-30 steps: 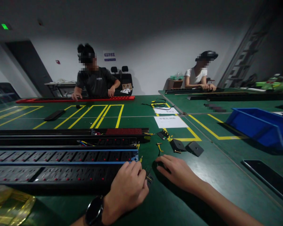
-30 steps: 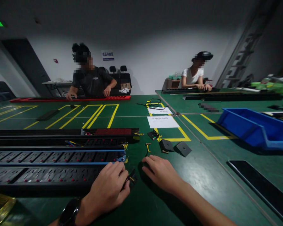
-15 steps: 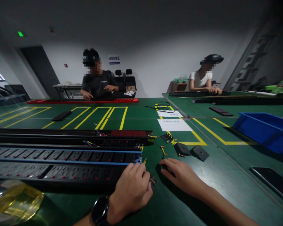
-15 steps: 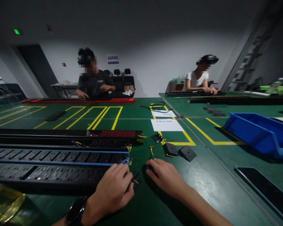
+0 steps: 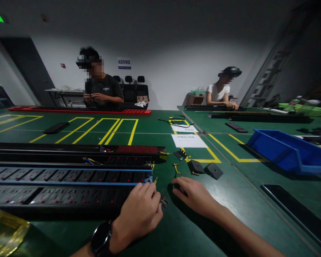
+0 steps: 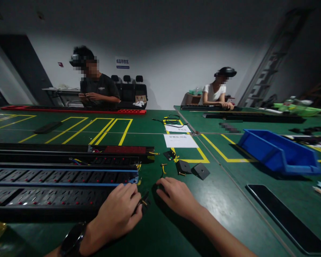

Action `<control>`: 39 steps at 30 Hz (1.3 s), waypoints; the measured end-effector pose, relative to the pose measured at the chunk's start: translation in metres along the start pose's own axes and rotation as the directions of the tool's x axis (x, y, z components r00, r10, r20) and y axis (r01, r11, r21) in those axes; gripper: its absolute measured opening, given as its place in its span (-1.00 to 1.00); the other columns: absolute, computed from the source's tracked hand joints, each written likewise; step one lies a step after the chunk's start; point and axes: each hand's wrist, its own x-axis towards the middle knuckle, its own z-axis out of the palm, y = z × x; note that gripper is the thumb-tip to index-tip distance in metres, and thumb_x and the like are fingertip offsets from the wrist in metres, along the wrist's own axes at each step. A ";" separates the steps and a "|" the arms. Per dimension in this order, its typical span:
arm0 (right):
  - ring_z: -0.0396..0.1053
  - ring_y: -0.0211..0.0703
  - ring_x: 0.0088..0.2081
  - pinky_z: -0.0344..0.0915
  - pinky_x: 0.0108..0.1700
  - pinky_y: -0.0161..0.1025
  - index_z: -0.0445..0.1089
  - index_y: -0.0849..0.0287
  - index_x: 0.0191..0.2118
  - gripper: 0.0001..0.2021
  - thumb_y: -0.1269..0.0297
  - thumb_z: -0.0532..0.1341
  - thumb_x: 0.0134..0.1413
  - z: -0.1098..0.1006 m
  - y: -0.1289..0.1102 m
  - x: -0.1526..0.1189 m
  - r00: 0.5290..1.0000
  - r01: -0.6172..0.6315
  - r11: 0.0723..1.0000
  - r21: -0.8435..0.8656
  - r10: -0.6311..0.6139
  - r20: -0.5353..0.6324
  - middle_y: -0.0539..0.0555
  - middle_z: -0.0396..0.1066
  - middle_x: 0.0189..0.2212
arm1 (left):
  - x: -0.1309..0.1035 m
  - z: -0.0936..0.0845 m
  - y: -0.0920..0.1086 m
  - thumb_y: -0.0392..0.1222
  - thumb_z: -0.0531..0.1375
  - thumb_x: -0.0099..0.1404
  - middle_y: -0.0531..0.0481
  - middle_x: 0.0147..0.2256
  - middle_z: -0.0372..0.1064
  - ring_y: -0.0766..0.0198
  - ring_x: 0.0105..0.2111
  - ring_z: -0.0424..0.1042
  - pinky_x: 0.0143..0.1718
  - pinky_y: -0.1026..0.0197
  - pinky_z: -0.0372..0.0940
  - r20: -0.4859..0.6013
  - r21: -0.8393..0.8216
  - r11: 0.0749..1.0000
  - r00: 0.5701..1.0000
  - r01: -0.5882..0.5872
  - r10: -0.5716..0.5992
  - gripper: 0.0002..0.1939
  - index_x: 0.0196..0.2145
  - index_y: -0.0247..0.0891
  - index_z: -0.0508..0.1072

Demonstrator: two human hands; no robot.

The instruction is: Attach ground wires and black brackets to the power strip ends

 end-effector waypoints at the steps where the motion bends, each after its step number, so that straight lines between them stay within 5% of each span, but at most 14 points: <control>1: 0.45 -0.12 -0.30 0.22 -0.25 -0.20 0.49 0.09 0.02 -0.80 0.32 0.18 0.36 0.000 0.000 0.000 1.000 0.000 1.000 -0.005 0.000 0.003 0.06 0.52 -0.29 | 0.000 0.000 0.000 -0.27 0.20 0.35 -0.07 -0.26 0.45 0.02 -0.22 0.43 -0.18 0.01 0.29 0.002 -0.001 1.000 1.000 -0.001 0.001 -0.94 -0.31 -0.19 0.47; 39: 0.42 -0.13 -0.28 0.16 -0.26 -0.23 0.48 0.12 0.02 -0.81 0.36 0.23 0.34 -0.006 -0.005 0.002 1.000 -0.006 0.999 -0.051 0.007 0.020 0.03 0.48 -0.31 | 0.001 0.001 -0.001 -0.32 0.16 0.35 -0.09 -0.25 0.47 -0.02 -0.23 0.46 -0.15 -0.04 0.30 -0.003 -0.009 1.000 1.000 0.006 -0.006 -0.88 -0.30 -0.20 0.50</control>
